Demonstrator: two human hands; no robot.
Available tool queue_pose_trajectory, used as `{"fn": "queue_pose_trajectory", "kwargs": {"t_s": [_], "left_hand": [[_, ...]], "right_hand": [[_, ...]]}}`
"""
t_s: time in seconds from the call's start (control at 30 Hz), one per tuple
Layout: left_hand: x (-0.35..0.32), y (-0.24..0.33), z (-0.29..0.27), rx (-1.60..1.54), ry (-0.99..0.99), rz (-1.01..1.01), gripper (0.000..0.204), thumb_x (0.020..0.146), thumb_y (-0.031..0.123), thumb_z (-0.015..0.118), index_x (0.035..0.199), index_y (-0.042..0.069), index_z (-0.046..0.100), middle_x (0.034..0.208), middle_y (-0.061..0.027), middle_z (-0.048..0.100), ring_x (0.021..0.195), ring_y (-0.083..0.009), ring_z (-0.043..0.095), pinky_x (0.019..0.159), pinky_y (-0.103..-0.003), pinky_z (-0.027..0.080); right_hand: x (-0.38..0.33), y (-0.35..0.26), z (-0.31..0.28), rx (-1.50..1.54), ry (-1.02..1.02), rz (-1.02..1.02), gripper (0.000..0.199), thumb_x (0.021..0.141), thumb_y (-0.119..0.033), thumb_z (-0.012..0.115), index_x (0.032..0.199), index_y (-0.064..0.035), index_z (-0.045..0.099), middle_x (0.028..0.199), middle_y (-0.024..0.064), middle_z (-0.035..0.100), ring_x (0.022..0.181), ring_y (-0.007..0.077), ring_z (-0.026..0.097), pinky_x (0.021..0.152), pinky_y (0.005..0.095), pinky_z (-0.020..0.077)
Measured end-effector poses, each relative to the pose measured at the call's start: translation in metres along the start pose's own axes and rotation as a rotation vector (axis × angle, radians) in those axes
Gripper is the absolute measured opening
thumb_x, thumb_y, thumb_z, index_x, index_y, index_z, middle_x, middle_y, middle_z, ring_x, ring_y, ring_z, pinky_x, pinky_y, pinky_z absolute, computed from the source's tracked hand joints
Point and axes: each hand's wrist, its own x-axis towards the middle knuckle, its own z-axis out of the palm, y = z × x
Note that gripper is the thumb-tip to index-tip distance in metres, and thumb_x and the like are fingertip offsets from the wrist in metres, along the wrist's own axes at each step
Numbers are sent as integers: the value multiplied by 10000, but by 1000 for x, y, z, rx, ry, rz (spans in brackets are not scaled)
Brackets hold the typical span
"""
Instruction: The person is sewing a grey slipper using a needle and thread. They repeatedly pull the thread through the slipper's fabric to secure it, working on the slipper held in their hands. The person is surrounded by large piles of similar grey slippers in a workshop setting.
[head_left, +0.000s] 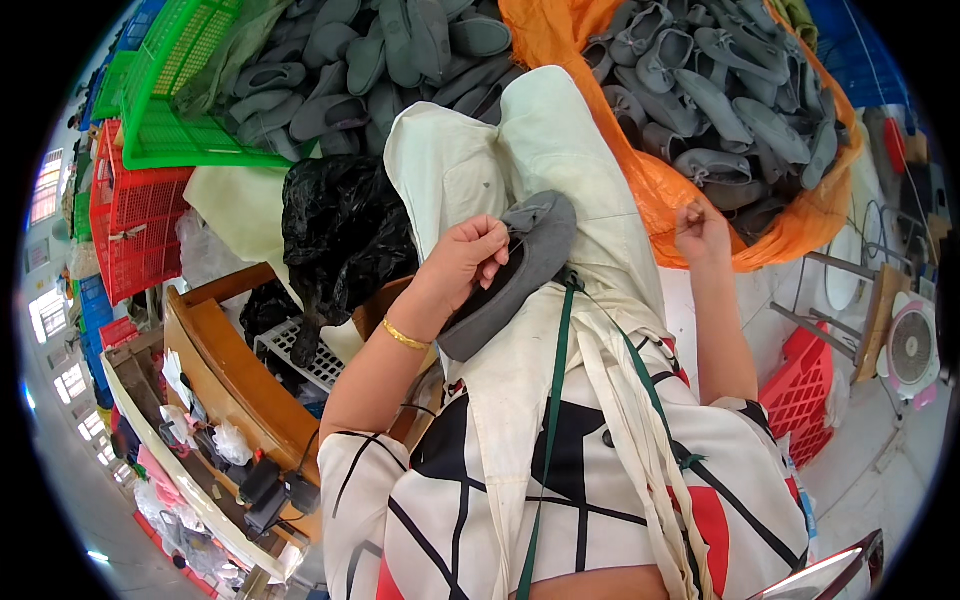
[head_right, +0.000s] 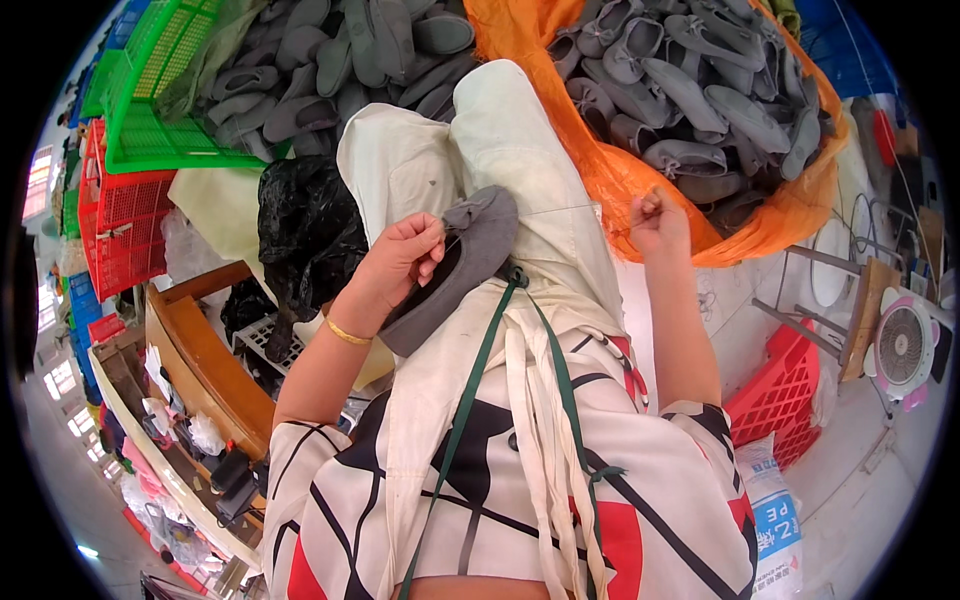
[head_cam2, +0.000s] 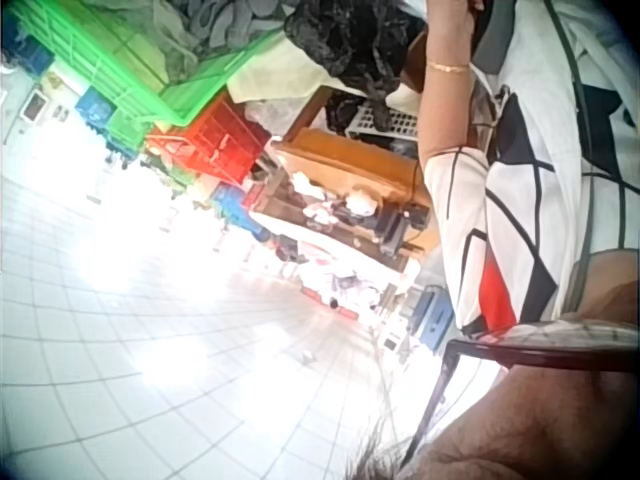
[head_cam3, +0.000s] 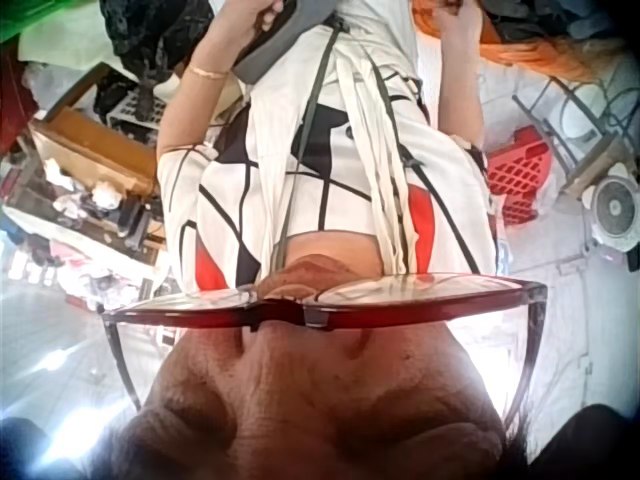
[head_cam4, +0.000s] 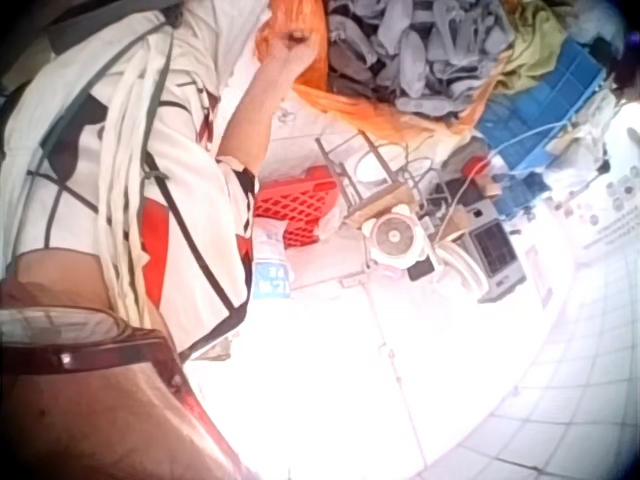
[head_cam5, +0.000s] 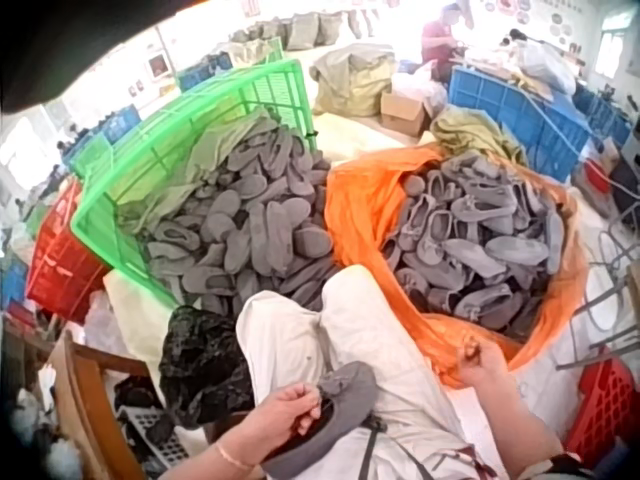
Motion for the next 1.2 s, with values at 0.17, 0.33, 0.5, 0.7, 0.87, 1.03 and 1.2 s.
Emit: {"fn": "queue_pose_trajectory", "kwargs": {"t_s": [0.17, 0.33, 0.5, 0.7, 0.87, 1.03, 1.2], "left_hand": [[2, 0, 9, 532, 150, 266, 185, 943, 241, 653, 926, 59, 619, 703, 6, 600, 551, -99, 513, 527, -235, 423], [1, 10, 35, 1048, 324, 507, 246, 847, 238, 705, 993, 40, 700, 703, -94, 605, 603, -294, 569, 633, -367, 489], [11, 17, 32, 1253, 343, 450, 169, 774, 145, 753, 870, 9, 725, 803, -95, 636, 753, -193, 601, 704, -314, 482], [21, 3, 23, 1197, 343, 686, 181, 745, 134, 765, 856, -4, 726, 997, -125, 626, 926, -286, 607, 792, -357, 488], [27, -3, 15, 1029, 282, 569, 169, 768, 131, 760, 865, -1, 717, 980, -95, 634, 884, -221, 602, 778, -318, 487], [14, 12, 23, 942, 281, 497, 163, 824, 118, 736, 945, 13, 707, 976, -59, 632, 809, -142, 574, 713, -267, 475], [-12, 19, 42, 953, 427, 643, 163, 884, 167, 715, 912, 6, 709, 822, -14, 644, 679, -87, 543, 612, -239, 449]], "right_hand": [[-2, -5, -3, -56, 49, -111, 157, 999, -121, 552, 859, -53, 532, 692, -3, 499, 591, 106, 498, 686, 273, 584], [-4, -1, -2, -43, 11, -108, 105, 991, -123, 572, 938, -32, 565, 699, 0, 519, 599, 108, 504, 686, 273, 582], [-22, -11, 4, -35, -83, -75, 99, 980, -113, 594, 911, -50, 558, 688, -2, 512, 587, 113, 474, 626, 247, 527], [-13, -81, -44, -47, 55, -368, 158, 953, -51, 610, 822, -63, 523, 663, -3, 494, 570, 104, 462, 592, 250, 485], [-10, -94, -50, -260, 40, -693, 52, 953, -52, 599, 917, -62, 563, 761, 21, 537, 638, 121, 523, 721, 309, 561], [-47, 19, 42, -1203, -427, -846, 131, 925, -97, 644, 1047, -54, 622, 868, 59, 585, 764, 180, 602, 727, 322, 535], [-80, 64, 89, -1828, -850, -1194, 123, 841, -158, 690, 894, -59, 641, 860, 115, 597, 810, 306, 609, 697, 391, 513]]}}
